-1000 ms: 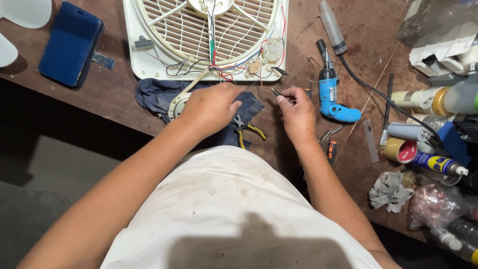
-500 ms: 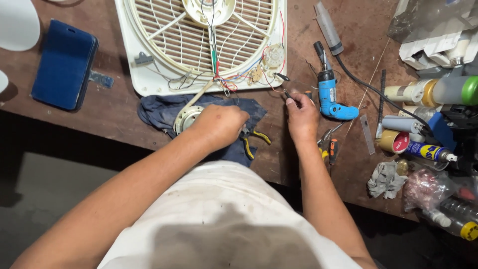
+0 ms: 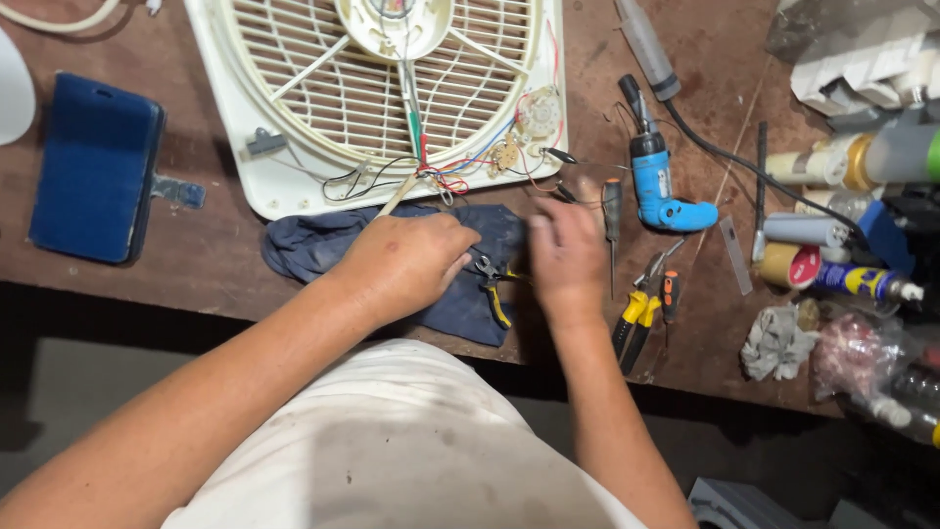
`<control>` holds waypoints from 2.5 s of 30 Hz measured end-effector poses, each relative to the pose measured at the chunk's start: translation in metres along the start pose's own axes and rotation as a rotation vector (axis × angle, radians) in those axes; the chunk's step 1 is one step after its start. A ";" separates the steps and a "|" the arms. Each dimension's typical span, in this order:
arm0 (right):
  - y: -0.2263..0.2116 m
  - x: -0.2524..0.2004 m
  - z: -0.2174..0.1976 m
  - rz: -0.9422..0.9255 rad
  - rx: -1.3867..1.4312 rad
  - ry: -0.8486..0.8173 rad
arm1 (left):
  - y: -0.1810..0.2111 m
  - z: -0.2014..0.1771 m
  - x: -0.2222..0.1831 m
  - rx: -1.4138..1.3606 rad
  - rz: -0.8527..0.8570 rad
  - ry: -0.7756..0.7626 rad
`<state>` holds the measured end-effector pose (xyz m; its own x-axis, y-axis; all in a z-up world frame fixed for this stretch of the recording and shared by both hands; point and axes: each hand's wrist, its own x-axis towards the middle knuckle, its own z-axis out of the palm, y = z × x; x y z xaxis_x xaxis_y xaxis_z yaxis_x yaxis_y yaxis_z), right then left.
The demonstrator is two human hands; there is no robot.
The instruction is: Troubleshooting and repairing a fan motor by checking power connections and manipulating internal wiring.
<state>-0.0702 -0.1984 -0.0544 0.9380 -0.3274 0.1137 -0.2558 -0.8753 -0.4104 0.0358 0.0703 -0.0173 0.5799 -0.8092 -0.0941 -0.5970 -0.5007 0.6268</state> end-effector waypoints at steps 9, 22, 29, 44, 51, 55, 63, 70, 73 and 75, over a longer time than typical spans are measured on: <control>-0.017 0.049 0.019 0.088 -0.134 -0.301 | 0.006 -0.015 -0.004 -0.049 0.009 -0.075; -0.031 0.075 0.005 0.181 -0.097 -0.472 | 0.007 -0.022 -0.002 -0.075 -0.008 -0.116; -0.034 0.081 -0.002 0.216 -0.212 -0.539 | 0.008 -0.024 0.001 -0.091 -0.013 -0.127; -0.012 0.050 -0.013 0.348 0.257 -0.233 | 0.010 -0.025 0.016 -0.091 0.015 -0.177; -0.010 0.023 -0.009 0.176 0.221 -0.208 | 0.008 -0.028 0.014 -0.094 -0.004 -0.212; -0.019 0.008 -0.014 0.187 0.304 -0.174 | 0.005 -0.029 0.016 -0.103 0.014 -0.226; -0.003 -0.022 -0.001 0.490 0.375 -0.165 | 0.009 -0.033 0.013 -0.129 0.005 -0.194; 0.005 -0.029 -0.002 0.559 0.371 -0.155 | -0.009 -0.038 -0.005 -0.152 0.035 -0.096; 0.006 -0.027 0.005 0.592 0.411 -0.153 | -0.021 -0.047 -0.023 -0.208 -0.005 -0.012; 0.007 -0.024 0.013 0.625 0.484 -0.152 | -0.028 -0.057 -0.038 -0.281 -0.112 0.037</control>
<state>-0.0919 -0.1921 -0.0719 0.6854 -0.6232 -0.3766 -0.6468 -0.2836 -0.7079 0.0622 0.1327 0.0123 0.6563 -0.7396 -0.1494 -0.3548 -0.4772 0.8040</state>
